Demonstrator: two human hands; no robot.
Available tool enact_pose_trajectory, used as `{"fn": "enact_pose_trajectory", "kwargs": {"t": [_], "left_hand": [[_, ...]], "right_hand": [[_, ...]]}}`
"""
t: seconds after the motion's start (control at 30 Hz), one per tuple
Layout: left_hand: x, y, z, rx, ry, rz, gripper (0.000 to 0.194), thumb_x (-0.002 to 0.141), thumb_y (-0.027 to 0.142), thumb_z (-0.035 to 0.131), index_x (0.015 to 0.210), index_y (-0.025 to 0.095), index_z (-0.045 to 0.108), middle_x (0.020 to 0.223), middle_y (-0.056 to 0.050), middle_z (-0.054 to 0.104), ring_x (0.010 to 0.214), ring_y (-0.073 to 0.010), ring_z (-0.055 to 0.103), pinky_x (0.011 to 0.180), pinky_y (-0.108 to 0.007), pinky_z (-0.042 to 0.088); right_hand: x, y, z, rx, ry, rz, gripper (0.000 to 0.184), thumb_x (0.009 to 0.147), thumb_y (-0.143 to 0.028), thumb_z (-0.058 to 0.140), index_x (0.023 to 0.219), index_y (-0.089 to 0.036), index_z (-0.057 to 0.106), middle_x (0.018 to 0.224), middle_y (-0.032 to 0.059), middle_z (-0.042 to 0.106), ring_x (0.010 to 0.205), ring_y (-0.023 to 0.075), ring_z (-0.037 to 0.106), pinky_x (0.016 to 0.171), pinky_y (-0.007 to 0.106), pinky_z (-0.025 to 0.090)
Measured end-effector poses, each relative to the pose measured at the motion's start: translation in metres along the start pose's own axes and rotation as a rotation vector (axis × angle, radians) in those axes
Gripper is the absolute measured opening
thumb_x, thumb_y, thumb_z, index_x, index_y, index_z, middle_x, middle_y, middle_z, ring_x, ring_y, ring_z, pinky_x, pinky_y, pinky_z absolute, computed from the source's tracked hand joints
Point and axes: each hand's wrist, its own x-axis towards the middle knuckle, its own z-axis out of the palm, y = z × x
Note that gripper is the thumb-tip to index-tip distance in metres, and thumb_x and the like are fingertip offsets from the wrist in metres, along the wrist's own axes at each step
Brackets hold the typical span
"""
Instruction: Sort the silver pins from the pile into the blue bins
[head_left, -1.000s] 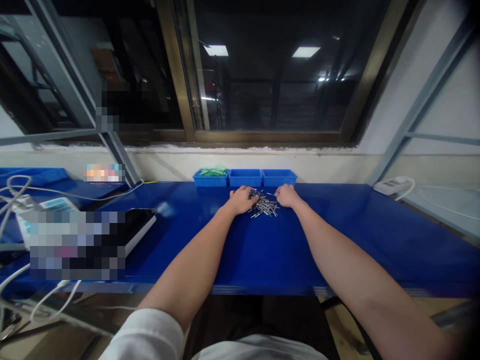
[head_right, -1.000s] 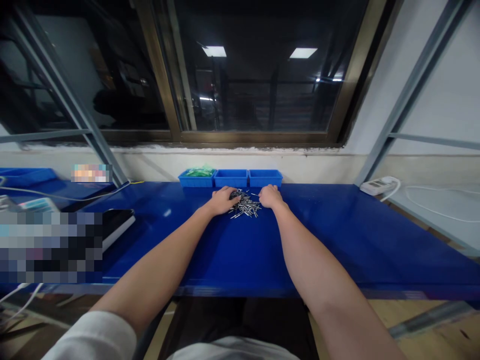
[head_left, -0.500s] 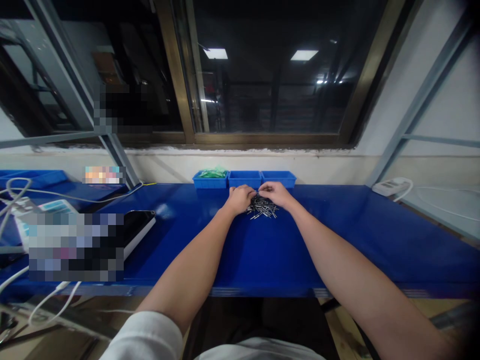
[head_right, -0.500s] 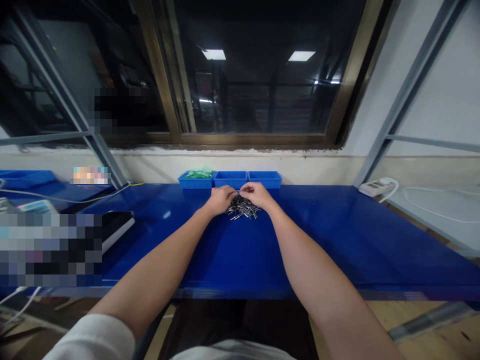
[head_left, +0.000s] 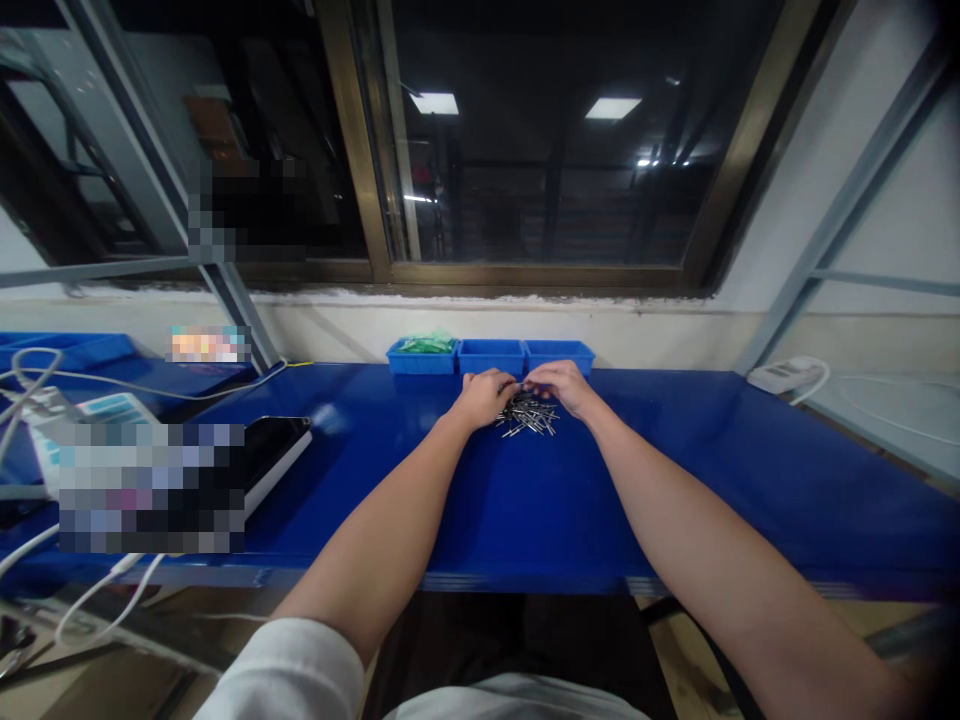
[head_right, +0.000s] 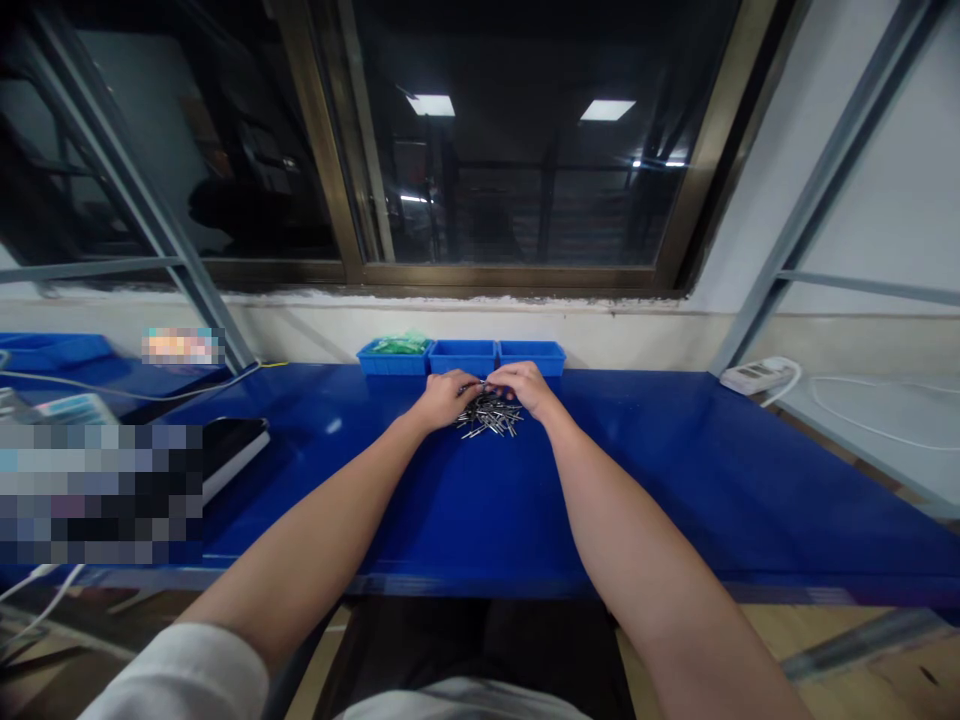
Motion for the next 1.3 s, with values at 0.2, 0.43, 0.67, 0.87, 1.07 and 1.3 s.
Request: {"fn": "enact_pose_trajectory", "kwargs": {"t": [0.2,0.43,0.67,0.87,1.07,1.3], "left_hand": [[-0.001,-0.001,0.001,-0.015,0.121,-0.084,0.047,0.086,0.050,0.034,0.123,0.021,0.043,0.121,-0.008,0.050,0.114,-0.0231,0.043,0.093,-0.040,0.030],[-0.001,-0.004,0.002,0.000,0.070,-0.105,0.043,0.087,0.044,0.034,0.123,0.021,0.042,0.123,-0.009,0.048,0.116,-0.0231,0.041,0.094,-0.041,0.030],[0.000,-0.007,0.006,0.010,-0.012,-0.112,0.046,0.085,0.046,0.036,0.122,0.020,0.042,0.121,-0.009,0.049,0.116,-0.0236,0.042,0.094,-0.042,0.030],[0.001,-0.011,0.009,0.026,-0.086,-0.126,0.049,0.084,0.050,0.036,0.122,0.021,0.044,0.123,-0.008,0.050,0.117,-0.0242,0.042,0.094,-0.041,0.031],[0.003,-0.015,0.015,0.058,-0.145,-0.111,0.044,0.085,0.048,0.034,0.119,0.023,0.049,0.126,-0.006,0.050,0.116,-0.0231,0.043,0.095,-0.037,0.032],[0.002,-0.013,0.012,0.062,-0.209,-0.123,0.040,0.086,0.042,0.033,0.118,0.026,0.050,0.121,-0.005,0.055,0.109,-0.0246,0.051,0.090,-0.037,0.037]], "right_hand": [[0.004,0.006,-0.011,-0.332,0.246,-0.070,0.024,0.067,-0.035,0.055,0.073,-0.016,0.069,0.074,0.0042,0.068,0.070,0.0174,0.060,0.067,0.028,0.045],[0.006,0.020,-0.030,-0.932,0.603,0.045,0.039,0.070,-0.031,0.053,0.106,-0.019,0.063,0.102,0.0083,0.064,0.101,0.0260,0.051,0.089,0.038,0.038],[0.008,0.025,-0.029,-1.065,0.477,0.135,0.060,0.067,-0.034,0.059,0.123,-0.015,0.050,0.121,0.0131,0.053,0.114,0.0323,0.039,0.092,0.043,0.034],[0.006,0.025,-0.030,-0.959,0.448,0.197,0.047,0.069,-0.033,0.054,0.113,-0.016,0.057,0.107,0.0110,0.061,0.100,0.0233,0.054,0.085,0.033,0.041],[0.007,0.020,-0.022,-0.870,0.176,0.153,0.018,0.067,-0.025,0.055,0.077,-0.020,0.070,0.079,0.0033,0.068,0.082,0.0178,0.060,0.077,0.026,0.043],[0.006,0.020,-0.008,-0.910,-0.031,0.080,0.033,0.071,-0.029,0.057,0.102,-0.022,0.066,0.102,0.0055,0.064,0.094,0.0195,0.057,0.086,0.029,0.040]]}}
